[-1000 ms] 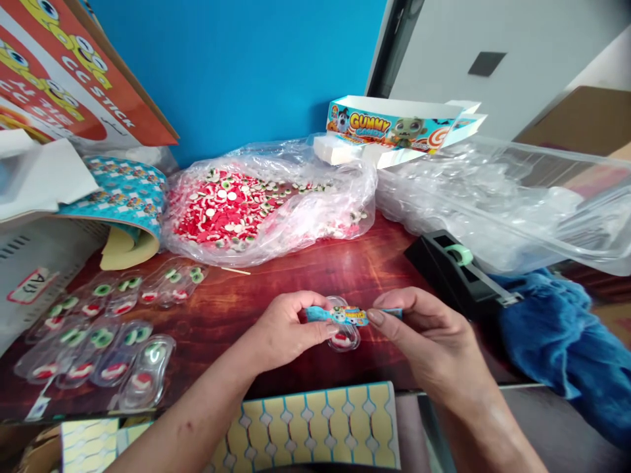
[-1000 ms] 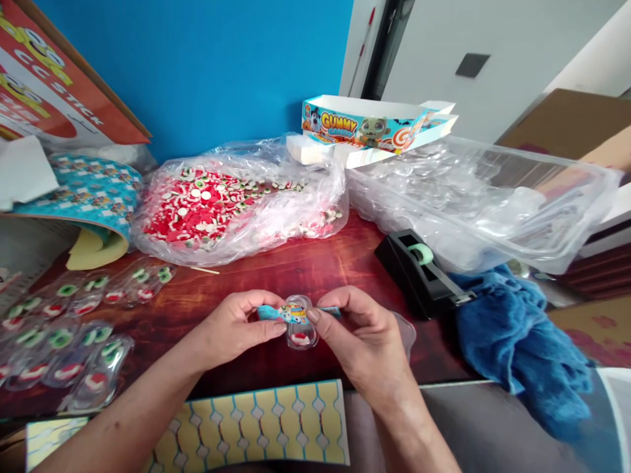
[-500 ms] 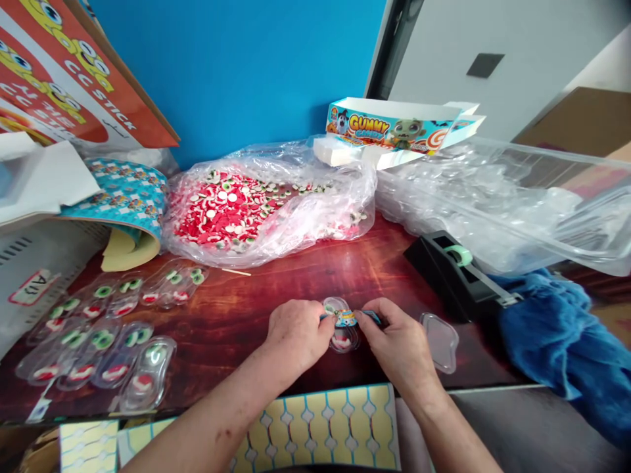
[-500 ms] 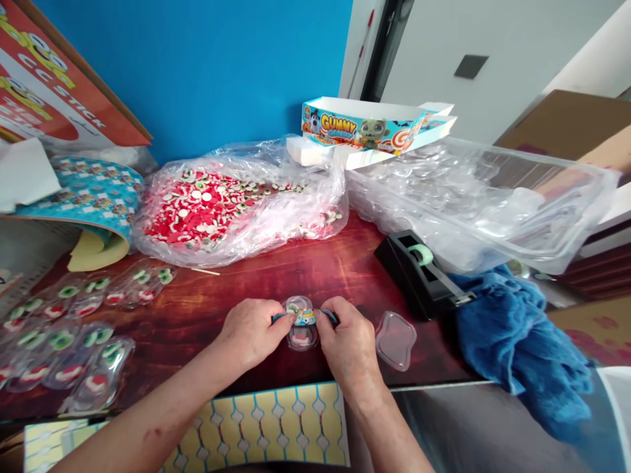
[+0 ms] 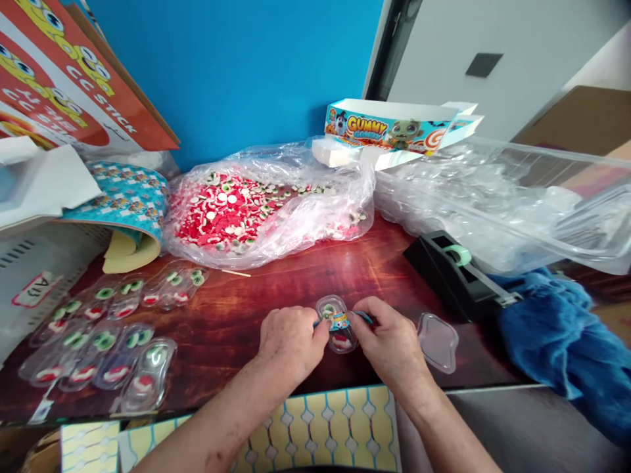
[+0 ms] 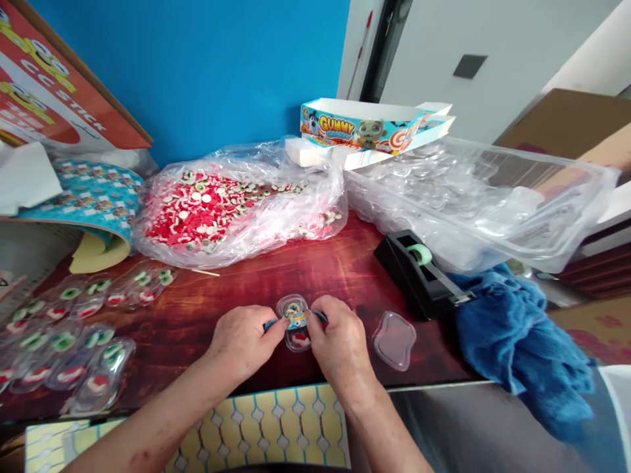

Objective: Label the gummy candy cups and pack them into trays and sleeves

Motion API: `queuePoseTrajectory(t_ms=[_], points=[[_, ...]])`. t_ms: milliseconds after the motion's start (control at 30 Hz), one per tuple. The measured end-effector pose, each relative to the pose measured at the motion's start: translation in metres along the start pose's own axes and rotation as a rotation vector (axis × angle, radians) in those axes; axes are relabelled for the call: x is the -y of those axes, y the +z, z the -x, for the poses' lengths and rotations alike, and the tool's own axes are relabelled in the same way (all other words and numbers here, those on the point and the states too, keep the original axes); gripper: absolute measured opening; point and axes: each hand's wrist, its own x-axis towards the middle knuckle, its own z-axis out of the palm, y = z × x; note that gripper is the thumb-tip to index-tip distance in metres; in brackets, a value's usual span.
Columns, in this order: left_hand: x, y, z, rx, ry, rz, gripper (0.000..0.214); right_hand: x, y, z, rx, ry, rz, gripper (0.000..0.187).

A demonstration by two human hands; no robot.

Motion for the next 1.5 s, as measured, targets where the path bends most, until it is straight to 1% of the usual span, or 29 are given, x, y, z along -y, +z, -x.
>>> queuePoseTrajectory(t_ms=[133, 267, 333, 400, 433, 500, 533, 567, 600, 633, 700, 733, 767, 800, 867, 900, 933, 967, 1000, 1033, 1100, 1133, 1167, 1267, 1333, 1400, 1500], points=[[0.001, 0.009, -0.006, 0.045, -0.019, -0.029, 0.035, -0.007, 0.011, -0.006, 0.041, -0.048, 0.148, 0.016], [0.001, 0.012, -0.008, 0.062, -0.012, -0.046, 0.036, -0.012, 0.014, -0.006, 0.122, 0.012, 0.216, 0.014], [0.001, 0.011, -0.008, 0.026, 0.004, -0.057, 0.034, -0.012, 0.013, -0.005, 0.145, 0.03, 0.242, 0.011], [0.002, 0.012, -0.008, -0.042, -0.002, -0.059, 0.032, -0.012, 0.012, -0.003, 0.147, 0.023, 0.272, 0.011], [0.003, 0.012, -0.008, -0.073, -0.006, -0.056, 0.033, -0.011, 0.012, -0.002, 0.132, 0.021, 0.288, 0.017], [0.003, 0.013, -0.008, -0.109, 0.001, -0.048, 0.034, -0.007, 0.011, -0.004, 0.087, 0.026, 0.335, 0.041], [0.003, 0.014, -0.007, -0.115, 0.013, -0.047, 0.033, -0.005, 0.01, -0.006, 0.079, 0.024, 0.365, 0.051], [0.003, 0.015, -0.007, -0.12, 0.026, -0.049, 0.032, -0.002, 0.009, -0.01, 0.106, 0.001, 0.389, 0.056], [0.003, 0.016, -0.007, -0.127, 0.034, -0.053, 0.031, 0.0, 0.008, -0.014, 0.165, -0.04, 0.402, 0.054], [0.003, 0.016, -0.006, -0.136, 0.034, -0.057, 0.03, 0.003, 0.007, -0.019, 0.249, -0.091, 0.4, 0.045], [0.003, 0.017, -0.004, -0.152, 0.023, -0.058, 0.03, 0.007, 0.005, -0.031, 0.407, -0.167, 0.337, 0.02], [0.003, 0.018, -0.003, -0.157, 0.015, -0.049, 0.03, 0.008, 0.003, -0.035, 0.461, -0.169, 0.265, 0.01], [0.004, 0.018, -0.002, -0.158, 0.009, -0.031, 0.031, 0.008, 0.002, -0.039, 0.494, -0.133, 0.161, 0.003], [0.005, 0.018, 0.001, -0.162, 0.01, 0.004, 0.031, 0.007, 0.0, -0.041, 0.518, -0.07, 0.02, 0.005], [0.01, 0.02, 0.006, -0.195, 0.01, 0.151, 0.03, 0.005, -0.003, -0.039, 0.535, 0.091, -0.346, 0.013], [0.012, 0.02, 0.01, -0.228, -0.007, 0.275, 0.029, 0.006, -0.004, -0.035, 0.502, 0.173, -0.533, 0.017], [0.014, 0.021, 0.014, -0.257, -0.035, 0.438, 0.03, 0.007, -0.005, -0.03, 0.436, 0.243, -0.701, 0.022], [0.015, 0.021, 0.018, -0.26, -0.065, 0.64, 0.032, 0.009, -0.005, -0.025, 0.355, 0.291, -0.84, 0.026], [0.016, 0.02, 0.022, -0.223, -0.086, 0.868, 0.036, 0.013, -0.005, -0.018, 0.276, 0.322, -0.946, 0.029], [0.015, 0.018, 0.026, -0.153, -0.09, 1.099, 0.041, 0.018, -0.004, -0.012, 0.21, 0.338, -1.023, 0.031], [0.011, 0.011, 0.033, 0.009, -0.05, 1.483, 0.046, 0.031, -0.001, 0.0, 0.157, 0.342, -1.121, 0.03], [0.009, 0.007, 0.036, 0.054, -0.039, 1.604, 0.046, 0.038, 0.0, 0.005, 0.155, 0.335, -1.149, 0.028], [0.007, 0.002, 0.039, 0.053, -0.052, 1.677, 0.044, 0.045, 0.0, 0.009, 0.159, 0.326, -1.166, 0.027], [0.005, -0.007, 0.047, -0.068, -0.148, 1.742, 0.037, 0.059, -0.007, 0.019, 0.198, 0.283, -1.155, 0.027], [0.008, -0.011, 0.053, -0.114, -0.149, 1.758, 0.033, 0.062, -0.014, 0.026, 0.283, 0.227, -1.114, 0.037], [0.012, -0.013, 0.059, -0.101, -0.115, 1.767, 0.029, 0.062, -0.02, 0.031, 0.379, 0.151, -1.074, 0.048], [0.018, -0.016, 0.067, -0.02, -0.068, 1.757, 0.028, 0.057, -0.023, 0.035, 0.475, 0.025, -1.022, 0.048]])
